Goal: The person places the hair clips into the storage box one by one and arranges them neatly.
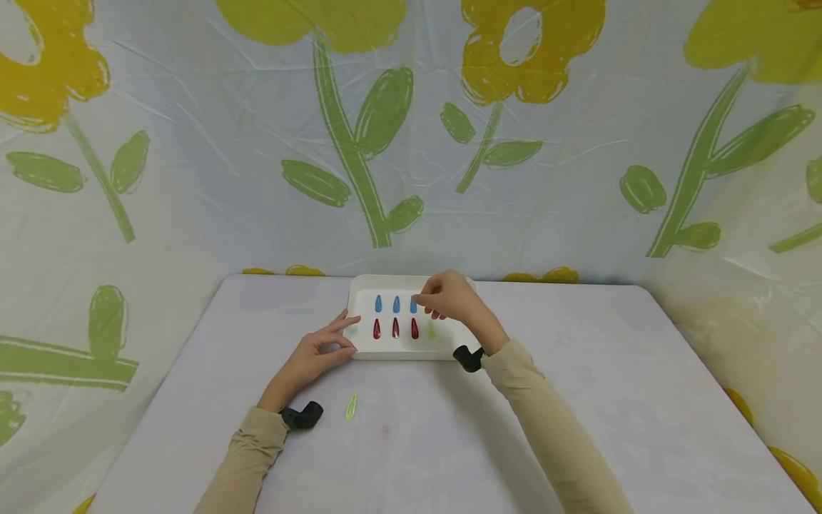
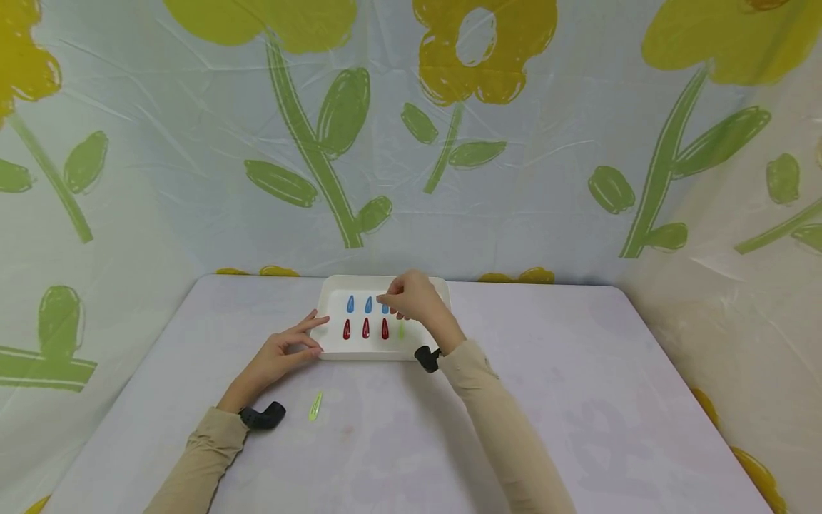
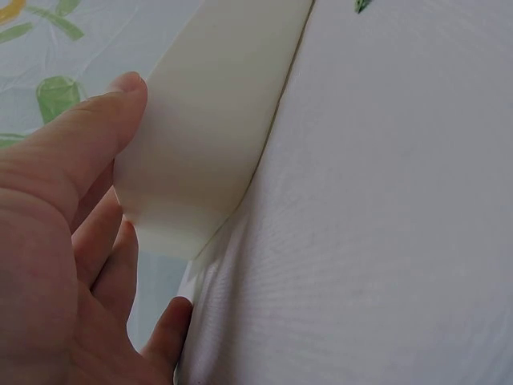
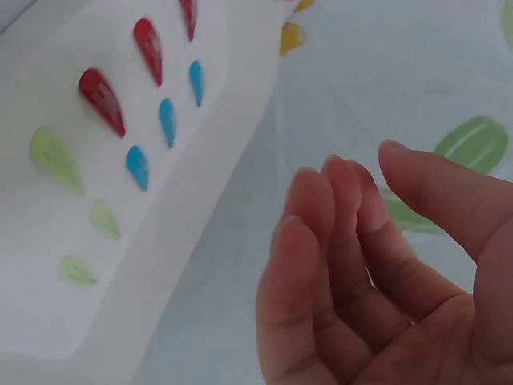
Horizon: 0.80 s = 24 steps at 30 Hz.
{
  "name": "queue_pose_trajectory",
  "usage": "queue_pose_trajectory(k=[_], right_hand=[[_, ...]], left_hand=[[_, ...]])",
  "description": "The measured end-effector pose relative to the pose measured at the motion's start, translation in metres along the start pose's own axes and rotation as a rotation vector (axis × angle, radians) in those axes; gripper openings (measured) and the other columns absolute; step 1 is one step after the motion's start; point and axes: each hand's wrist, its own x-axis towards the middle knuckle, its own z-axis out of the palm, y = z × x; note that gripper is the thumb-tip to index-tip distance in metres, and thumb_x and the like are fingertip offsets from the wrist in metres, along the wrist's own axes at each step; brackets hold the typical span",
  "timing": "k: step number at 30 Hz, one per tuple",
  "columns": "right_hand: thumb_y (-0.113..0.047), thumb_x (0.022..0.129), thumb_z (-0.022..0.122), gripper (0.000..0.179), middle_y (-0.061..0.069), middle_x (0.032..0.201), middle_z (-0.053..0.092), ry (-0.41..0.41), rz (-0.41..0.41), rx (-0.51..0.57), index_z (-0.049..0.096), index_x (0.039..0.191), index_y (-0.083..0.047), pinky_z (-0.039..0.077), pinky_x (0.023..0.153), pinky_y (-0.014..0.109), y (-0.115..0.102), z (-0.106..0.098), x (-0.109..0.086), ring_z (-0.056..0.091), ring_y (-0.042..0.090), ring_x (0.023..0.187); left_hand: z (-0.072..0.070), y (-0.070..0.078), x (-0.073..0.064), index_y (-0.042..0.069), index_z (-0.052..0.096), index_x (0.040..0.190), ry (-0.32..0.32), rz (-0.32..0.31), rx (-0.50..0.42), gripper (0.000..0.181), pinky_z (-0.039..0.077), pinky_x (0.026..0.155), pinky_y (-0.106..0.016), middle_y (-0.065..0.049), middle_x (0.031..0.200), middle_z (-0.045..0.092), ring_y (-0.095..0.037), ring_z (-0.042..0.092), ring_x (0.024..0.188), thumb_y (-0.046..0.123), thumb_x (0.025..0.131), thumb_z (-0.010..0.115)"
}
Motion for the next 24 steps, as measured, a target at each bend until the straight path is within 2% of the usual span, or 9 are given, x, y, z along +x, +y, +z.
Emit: queue_pose_trajectory(k=[6,10,16,19,24], right_hand=[[-0.019,0.092,0.072,0.018,0.001,0.067,0.066,0.075,-0.159,-0.005,0.07,0.077,-0.008,0.051,0.054,0.028,-0.016,0.011,-0.02,0.061,0.017,0.058],[-0.018,0.091,0.073,0.016,-0.003,0.064,0.063,0.104,-0.216,-0.006,0.07,0.077,-0.009,0.048,0.055,0.028,-0.026,0.02,-0.033,0.057,0.013,0.059],[-0.015,0.09,0.074,0.015,-0.006,0.066,0.063,0.118,-0.307,-0.001,0.07,0.076,-0.011,0.048,0.058,0.025,-0.037,0.035,-0.047,0.055,0.01,0.059],[-0.015,0.09,0.074,0.014,-0.007,0.067,0.062,0.114,-0.341,-0.017,0.071,0.077,-0.012,0.049,0.058,0.024,-0.038,0.044,-0.051,0.055,0.008,0.06],[-0.016,0.09,0.074,0.014,-0.009,0.066,0.062,0.097,-0.352,-0.051,0.071,0.076,-0.014,0.047,0.056,0.022,-0.042,0.062,-0.056,0.054,0.006,0.059]], left_hand=[[0.0,0.0,0.0,0.015,0.077,0.092,0.003,-0.01,0.004,0.004,0.01,0.119,-0.058,-0.004,0.15,0.048,-0.03,0.015,0.151,0.012,0.09,0.075],[-0.001,-0.001,0.0,0.013,0.077,0.092,0.001,-0.007,-0.001,0.004,0.01,0.119,-0.057,-0.001,0.15,0.049,-0.027,0.015,0.151,0.015,0.091,0.074],[0.0,-0.002,0.001,0.01,0.077,0.094,0.003,-0.007,0.011,0.005,0.01,0.118,-0.059,-0.003,0.15,0.048,-0.029,0.015,0.151,0.013,0.09,0.074],[0.0,0.007,0.001,0.003,0.076,0.094,0.003,-0.005,0.011,0.006,0.009,0.118,-0.06,-0.01,0.15,0.048,-0.034,0.015,0.151,0.007,0.09,0.073],[-0.001,0.006,0.001,0.006,0.076,0.094,-0.003,0.016,0.016,0.007,0.011,0.118,-0.06,-0.008,0.149,0.049,-0.032,0.016,0.151,0.012,0.091,0.073]])
